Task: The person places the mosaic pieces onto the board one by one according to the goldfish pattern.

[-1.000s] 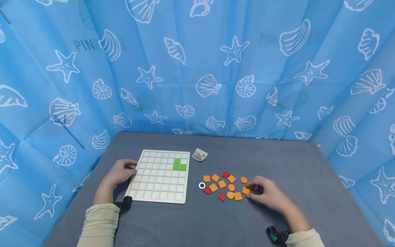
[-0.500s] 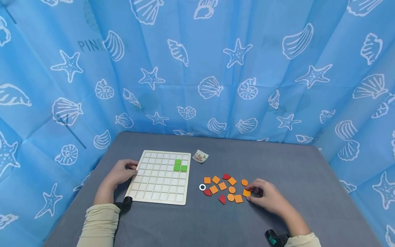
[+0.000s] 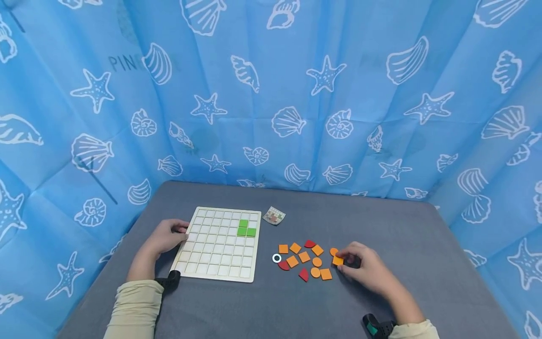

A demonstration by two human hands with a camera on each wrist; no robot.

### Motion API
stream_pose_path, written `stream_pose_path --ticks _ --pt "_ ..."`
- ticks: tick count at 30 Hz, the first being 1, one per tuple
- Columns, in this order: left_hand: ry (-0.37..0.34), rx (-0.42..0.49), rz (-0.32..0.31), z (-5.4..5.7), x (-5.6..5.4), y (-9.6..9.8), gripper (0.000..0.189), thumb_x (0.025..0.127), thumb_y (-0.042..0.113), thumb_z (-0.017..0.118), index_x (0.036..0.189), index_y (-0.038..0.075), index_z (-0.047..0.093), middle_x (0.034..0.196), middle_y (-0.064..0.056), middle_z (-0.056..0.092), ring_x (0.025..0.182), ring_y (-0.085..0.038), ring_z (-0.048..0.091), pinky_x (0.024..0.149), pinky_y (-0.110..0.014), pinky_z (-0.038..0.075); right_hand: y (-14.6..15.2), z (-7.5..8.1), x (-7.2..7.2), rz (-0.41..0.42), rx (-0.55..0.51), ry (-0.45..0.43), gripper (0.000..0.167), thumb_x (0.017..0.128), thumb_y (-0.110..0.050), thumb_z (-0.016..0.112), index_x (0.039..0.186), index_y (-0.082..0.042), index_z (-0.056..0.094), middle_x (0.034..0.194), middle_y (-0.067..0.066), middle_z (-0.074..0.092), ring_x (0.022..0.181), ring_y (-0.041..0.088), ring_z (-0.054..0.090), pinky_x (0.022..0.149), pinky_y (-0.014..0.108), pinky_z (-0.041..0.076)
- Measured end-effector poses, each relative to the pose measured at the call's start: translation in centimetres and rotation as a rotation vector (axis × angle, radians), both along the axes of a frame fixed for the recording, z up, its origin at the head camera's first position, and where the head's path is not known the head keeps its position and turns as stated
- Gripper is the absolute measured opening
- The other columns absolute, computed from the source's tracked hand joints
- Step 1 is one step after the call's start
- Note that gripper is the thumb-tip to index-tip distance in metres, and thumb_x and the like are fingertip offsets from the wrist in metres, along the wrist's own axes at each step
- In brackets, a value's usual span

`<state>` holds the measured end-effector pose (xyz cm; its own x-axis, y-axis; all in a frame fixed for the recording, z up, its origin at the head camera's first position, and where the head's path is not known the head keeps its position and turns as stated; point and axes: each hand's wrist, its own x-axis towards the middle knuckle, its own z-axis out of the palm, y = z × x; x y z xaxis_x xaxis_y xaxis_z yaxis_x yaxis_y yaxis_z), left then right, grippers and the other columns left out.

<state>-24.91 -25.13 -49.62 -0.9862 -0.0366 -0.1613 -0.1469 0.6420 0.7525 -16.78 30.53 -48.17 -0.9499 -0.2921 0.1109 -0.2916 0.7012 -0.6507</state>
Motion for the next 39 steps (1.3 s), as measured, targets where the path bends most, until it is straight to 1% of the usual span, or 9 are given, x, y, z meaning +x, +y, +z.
stream_pose_path --ticks 5,11,18,27,29,31,34,36,39 --pt "-0.005 0.003 -0.001 0.1 0.0 -0.1 0.043 0.096 0.003 0.064 0.138 -0.005 0.064 0.115 -0.020 0.065 0.100 -0.031 0.062 0.085 -0.046 0.051 -1.0 0.9 -0.8 -0.001 0.004 0.124 0.020 0.091 -0.012 0.084 0.109 -0.018 0.080 0.106 -0.003 0.071 0.083 0.009 0.059 0.070 0.028 0.055" --pt "-0.007 0.004 0.000 0.0 0.2 -0.2 0.043 0.096 0.003 0.064 0.138 -0.005 0.064 0.115 -0.019 0.065 0.099 -0.031 0.062 0.084 -0.045 0.050 -4.4 1.5 -2.9 0.075 -0.034 0.167 0.018 0.093 -0.012 0.082 0.110 -0.018 0.080 0.107 -0.003 0.071 0.086 0.015 0.062 0.074 0.032 0.058" --pt "0.011 -0.003 0.001 -0.2 0.1 -0.2 0.042 0.095 0.003 0.065 0.136 -0.005 0.065 0.113 -0.019 0.066 0.097 -0.030 0.062 0.083 -0.045 0.052 -10.2 1.8 -5.9 0.193 -0.121 0.121 0.019 0.093 -0.013 0.082 0.112 -0.014 0.080 0.109 0.001 0.071 0.090 0.020 0.065 0.078 0.035 0.058" --pt "0.008 -0.007 0.010 -0.2 -0.1 0.1 0.043 0.094 0.003 0.067 0.136 -0.004 0.066 0.111 -0.017 0.067 0.097 -0.029 0.062 0.081 -0.042 0.051 -18.3 1.1 -7.8 0.305 -0.147 0.044 0.022 0.094 -0.011 0.079 0.116 -0.011 0.080 0.110 0.005 0.070 0.091 0.025 0.063 0.078 0.032 0.056" --pt "0.014 -0.006 0.009 -0.2 -0.2 0.0 0.043 0.094 0.003 0.067 0.136 -0.004 0.066 0.111 -0.016 0.067 0.096 -0.029 0.061 0.081 -0.041 0.050 -19.9 0.7 -8.2 0.331 -0.126 0.061 0.020 0.094 -0.011 0.079 0.115 -0.011 0.080 0.108 0.004 0.071 0.090 0.025 0.064 0.077 0.037 0.057" --pt "0.020 -0.005 0.006 -0.1 -0.2 0.0 0.043 0.094 0.003 0.067 0.136 -0.004 0.066 0.110 -0.017 0.066 0.096 -0.028 0.061 0.081 -0.042 0.050 -21.3 0.4 -8.4 0.355 -0.112 0.072 0.020 0.094 -0.011 0.079 0.114 -0.009 0.080 0.106 0.005 0.071 0.089 0.026 0.064 0.096 0.050 0.054" --pt "0.024 -0.009 0.008 -0.1 -0.2 0.0 0.042 0.093 0.003 0.067 0.135 -0.004 0.067 0.110 -0.016 0.067 0.095 -0.028 0.061 0.082 -0.043 0.050 -23.0 0.0 -8.6 0.378 -0.112 0.044 0.020 0.095 -0.012 0.079 0.115 -0.007 0.079 0.108 0.007 0.072 0.087 0.022 0.064 0.095 0.060 0.051" --pt "0.021 -0.012 0.008 -0.1 -0.1 0.0 0.042 0.093 0.003 0.067 0.135 -0.004 0.067 0.110 -0.017 0.067 0.095 -0.028 0.062 0.082 -0.043 0.051 -23.8 -0.3 -8.7 0.374 -0.119 0.004 0.022 0.095 -0.012 0.079 0.116 -0.007 0.078 0.108 0.008 0.071 0.085 0.018 0.062 0.095 0.052 0.052" --pt "0.011 -0.012 0.015 -0.1 0.0 0.0 0.042 0.094 0.003 0.067 0.135 -0.004 0.067 0.111 -0.017 0.067 0.096 -0.029 0.062 0.082 -0.042 0.051 -24.5 -0.9 -9.2 0.365 -0.102 -0.021 0.022 0.096 -0.013 0.079 0.117 -0.009 0.078 0.108 0.007 0.071 0.083 0.011 0.059 0.075 0.033 0.053"
